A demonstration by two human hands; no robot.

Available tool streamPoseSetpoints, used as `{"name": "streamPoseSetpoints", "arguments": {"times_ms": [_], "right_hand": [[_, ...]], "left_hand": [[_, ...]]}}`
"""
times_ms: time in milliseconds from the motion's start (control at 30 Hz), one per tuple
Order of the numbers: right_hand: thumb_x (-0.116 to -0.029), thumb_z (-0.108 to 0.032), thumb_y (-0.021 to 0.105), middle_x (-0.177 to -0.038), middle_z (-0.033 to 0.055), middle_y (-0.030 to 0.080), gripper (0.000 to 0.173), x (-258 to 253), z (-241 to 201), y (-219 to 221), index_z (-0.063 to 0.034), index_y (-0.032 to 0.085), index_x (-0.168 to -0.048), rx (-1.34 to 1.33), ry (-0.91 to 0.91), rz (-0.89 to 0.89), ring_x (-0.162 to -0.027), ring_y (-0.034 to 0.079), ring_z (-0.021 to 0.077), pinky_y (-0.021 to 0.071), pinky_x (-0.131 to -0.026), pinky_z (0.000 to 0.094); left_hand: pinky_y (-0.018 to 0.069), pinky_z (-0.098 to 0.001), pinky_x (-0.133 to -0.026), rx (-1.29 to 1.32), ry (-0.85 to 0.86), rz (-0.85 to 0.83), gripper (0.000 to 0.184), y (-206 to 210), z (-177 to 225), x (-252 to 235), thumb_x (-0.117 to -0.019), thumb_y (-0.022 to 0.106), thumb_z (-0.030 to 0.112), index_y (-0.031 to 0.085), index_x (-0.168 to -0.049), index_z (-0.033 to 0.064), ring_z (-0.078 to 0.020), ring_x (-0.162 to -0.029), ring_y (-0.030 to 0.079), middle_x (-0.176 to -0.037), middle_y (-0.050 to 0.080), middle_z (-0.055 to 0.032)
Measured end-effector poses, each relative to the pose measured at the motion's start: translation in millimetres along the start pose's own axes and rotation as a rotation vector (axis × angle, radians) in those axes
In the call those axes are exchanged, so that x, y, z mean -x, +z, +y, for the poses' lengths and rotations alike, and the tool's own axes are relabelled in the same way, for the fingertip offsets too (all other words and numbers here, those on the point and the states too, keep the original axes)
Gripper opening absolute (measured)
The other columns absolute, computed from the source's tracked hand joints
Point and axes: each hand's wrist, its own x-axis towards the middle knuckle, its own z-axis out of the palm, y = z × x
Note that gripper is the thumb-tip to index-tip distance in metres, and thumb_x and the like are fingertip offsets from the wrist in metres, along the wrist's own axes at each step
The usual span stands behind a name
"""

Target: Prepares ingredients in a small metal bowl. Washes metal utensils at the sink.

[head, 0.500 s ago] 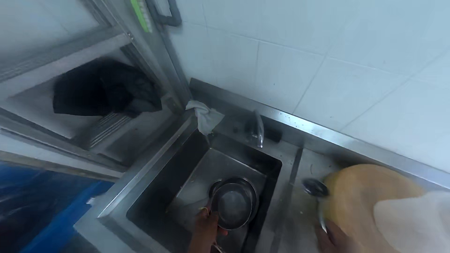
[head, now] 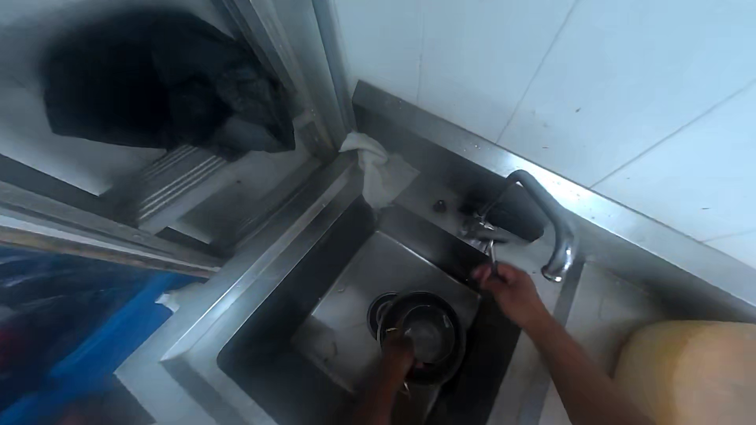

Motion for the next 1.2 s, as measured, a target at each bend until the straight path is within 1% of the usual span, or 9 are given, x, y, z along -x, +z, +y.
{"name": "streamPoseSetpoints", "arguments": {"times_ms": [133,233,367,500,633,733,833,967,1200], "right_hand": [[-0.1025,-0.015,0.056,-0.088,0.0082,0.071,0.035,64,-18,22,-0.0083,0.058,-0.137,-0.17,0.431,-0.152,-0.054,0.061,0.0174,0.0543,-0.049,0.0339],[-0.1014,-0.013,0.052,-0.088,0.0094,0.068,0.048,95,-20,30,-0.0139,0.046,-0.149,-0.349,0.664,-0.216,-0.049,0.053,0.0154,0.048,-0.044,0.0314],[-0.109,-0.019,0.041,-0.081,0.0096,0.066,0.042,112,-19,37,-0.0125,0.043,-0.15,-0.42,0.753,-0.26,-0.048,0.055,0.0155,0.0488,-0.043,0.0298],[-0.1088,-0.02,0.042,-0.087,0.0115,0.069,0.041,119,-31,39,-0.0151,0.041,-0.149,-0.407,0.78,-0.349,-0.055,0.063,0.0199,0.0543,-0.049,0.0336],[-0.106,-0.021,0.054,-0.106,0.0214,0.068,0.057,99,-23,39,-0.0191,0.025,-0.155,-0.57,0.72,-0.121,-0.075,0.074,0.037,0.0647,-0.06,0.0518],[-0.1083,-0.029,0.052,-0.087,0.0146,0.065,0.04,67,-15,47,-0.0096,0.042,-0.142,-0.487,0.683,-0.134,-0.059,0.067,0.0258,0.0608,-0.051,0.0419],[-0.1064,-0.026,0.058,-0.072,0.0094,0.063,0.031,42,-17,49,-0.0061,0.057,-0.13,-0.393,0.581,-0.122,-0.048,0.058,0.0165,0.0529,-0.044,0.0314],[-0.0966,-0.012,0.071,-0.081,0.0117,0.064,0.043,29,-33,45,-0.0118,0.057,-0.138,-0.367,0.517,0.038,-0.058,0.059,0.0176,0.0523,-0.051,0.0312],[-0.0972,-0.018,0.071,-0.089,0.0121,0.061,0.043,51,2,48,-0.0044,0.052,-0.133,-0.352,0.708,0.199,-0.053,0.054,0.0165,0.0482,-0.044,0.0313]], "left_hand": [[0.0587,-0.0518,-0.091,-0.082,-0.003,-0.035,0.057,27,-36,-54,-0.1023,0.056,0.015,0.04,-0.156,0.0107,-0.035,-0.114,0.066,-0.144,0.053,-0.023],[0.0409,-0.0488,-0.116,-0.352,0.063,-0.074,0.061,31,-37,-60,-0.1027,0.059,0.029,0.04,-0.154,0.0016,-0.0355,-0.139,0.048,-0.151,0.047,-0.0246],[0.0442,-0.0451,-0.114,-0.262,0.315,0.087,0.056,24,36,-8,-0.1061,0.048,0.047,0.057,-0.144,0.0072,-0.0259,-0.133,0.056,-0.143,0.059,-0.0147],[0.051,-0.0421,-0.105,-0.033,0.385,-0.248,0.045,39,105,33,-0.107,0.05,0.031,0.053,-0.147,0.0102,-0.0213,-0.122,0.063,-0.136,0.063,-0.013],[0.0534,-0.0389,-0.099,-0.168,0.389,-0.229,0.04,53,113,36,-0.1077,0.048,0.035,0.062,-0.134,0.0079,-0.0182,-0.11,0.067,-0.119,0.069,-0.011],[0.0591,-0.0393,-0.08,0.028,0.334,-0.142,0.05,54,106,47,-0.1099,0.038,0.044,0.068,-0.112,0.0038,-0.0171,-0.082,0.069,-0.091,0.069,-0.0091],[0.0556,-0.0406,-0.094,0.143,0.234,-0.062,0.056,37,85,33,-0.112,0.029,0.04,0.059,-0.131,-0.0037,-0.0213,-0.103,0.066,-0.114,0.067,-0.0179],[0.0395,-0.0472,-0.117,-0.308,0.11,0.056,0.057,21,10,-28,-0.101,0.062,0.036,0.052,-0.146,0.0023,-0.0324,-0.138,0.051,-0.147,0.054,-0.0215],[0.0441,-0.0511,-0.111,-0.343,-0.14,-0.069,0.056,49,-39,-84,-0.0964,0.068,0.029,0.053,-0.142,-0.0015,-0.0358,-0.131,0.055,-0.14,0.057,-0.024]]}}
